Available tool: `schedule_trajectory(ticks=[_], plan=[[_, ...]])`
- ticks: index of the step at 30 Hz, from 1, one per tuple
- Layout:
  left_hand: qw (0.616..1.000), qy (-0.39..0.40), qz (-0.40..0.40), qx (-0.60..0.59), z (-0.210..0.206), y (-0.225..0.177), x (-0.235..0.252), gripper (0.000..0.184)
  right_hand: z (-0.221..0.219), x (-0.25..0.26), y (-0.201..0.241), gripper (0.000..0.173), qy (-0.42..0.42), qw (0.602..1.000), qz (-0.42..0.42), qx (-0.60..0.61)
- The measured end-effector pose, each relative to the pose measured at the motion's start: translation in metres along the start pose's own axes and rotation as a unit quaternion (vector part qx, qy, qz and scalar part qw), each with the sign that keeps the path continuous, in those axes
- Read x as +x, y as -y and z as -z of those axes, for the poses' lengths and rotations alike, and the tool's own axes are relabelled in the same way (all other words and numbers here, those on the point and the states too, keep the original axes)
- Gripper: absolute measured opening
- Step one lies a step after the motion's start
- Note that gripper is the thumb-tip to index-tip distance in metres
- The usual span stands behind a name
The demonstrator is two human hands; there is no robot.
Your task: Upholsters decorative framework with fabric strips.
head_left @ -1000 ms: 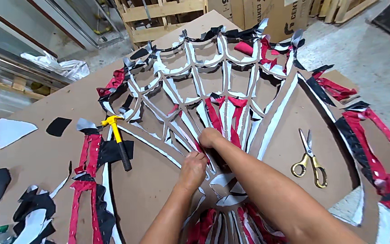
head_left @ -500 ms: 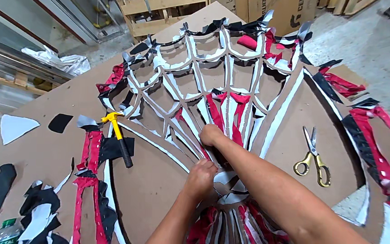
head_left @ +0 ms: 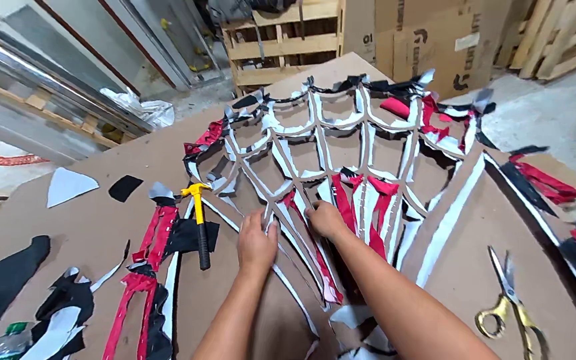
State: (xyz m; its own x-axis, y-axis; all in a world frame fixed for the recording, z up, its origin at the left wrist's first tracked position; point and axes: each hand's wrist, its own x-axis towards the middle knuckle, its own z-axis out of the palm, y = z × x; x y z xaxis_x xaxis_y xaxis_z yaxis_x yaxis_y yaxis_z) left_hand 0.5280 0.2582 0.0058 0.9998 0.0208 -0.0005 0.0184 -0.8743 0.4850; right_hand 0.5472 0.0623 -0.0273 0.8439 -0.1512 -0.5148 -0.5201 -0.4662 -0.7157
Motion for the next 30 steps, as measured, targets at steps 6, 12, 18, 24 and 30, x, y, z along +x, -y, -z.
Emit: schedule_trajectory(ticks=[6, 12, 18, 24, 30], plan=[[0.941, 0.142, 0.278, -0.129, -0.029, 0.003, 0.097, 0.057, -0.013, 0.063, 0.012, 0.048, 0.0, 0.99, 0.004, 0.141], [0.852, 0.154, 0.353, -0.354, -0.039, 0.012, 0.107, 0.047, -0.022, 0.093, 0.014, 0.056, 0.022, 0.977, -0.004, 0.213], [0.866, 0.172, 0.33, -0.335, -0.041, 0.016, 0.113, 0.039, -0.029, 0.097, 0.007, 0.059, 0.033, 0.962, -0.024, 0.27], [0.874, 0.203, 0.291, -0.331, -0.041, 0.023, 0.109, 0.036, -0.032, 0.093, 0.017, 0.062, -0.012, 0.95, -0.064, 0.305], [0.861, 0.211, 0.324, -0.332, -0.038, 0.02, 0.107, 0.032, -0.029, 0.083, 0.021, 0.06, -0.01, 0.951, -0.065, 0.302]])
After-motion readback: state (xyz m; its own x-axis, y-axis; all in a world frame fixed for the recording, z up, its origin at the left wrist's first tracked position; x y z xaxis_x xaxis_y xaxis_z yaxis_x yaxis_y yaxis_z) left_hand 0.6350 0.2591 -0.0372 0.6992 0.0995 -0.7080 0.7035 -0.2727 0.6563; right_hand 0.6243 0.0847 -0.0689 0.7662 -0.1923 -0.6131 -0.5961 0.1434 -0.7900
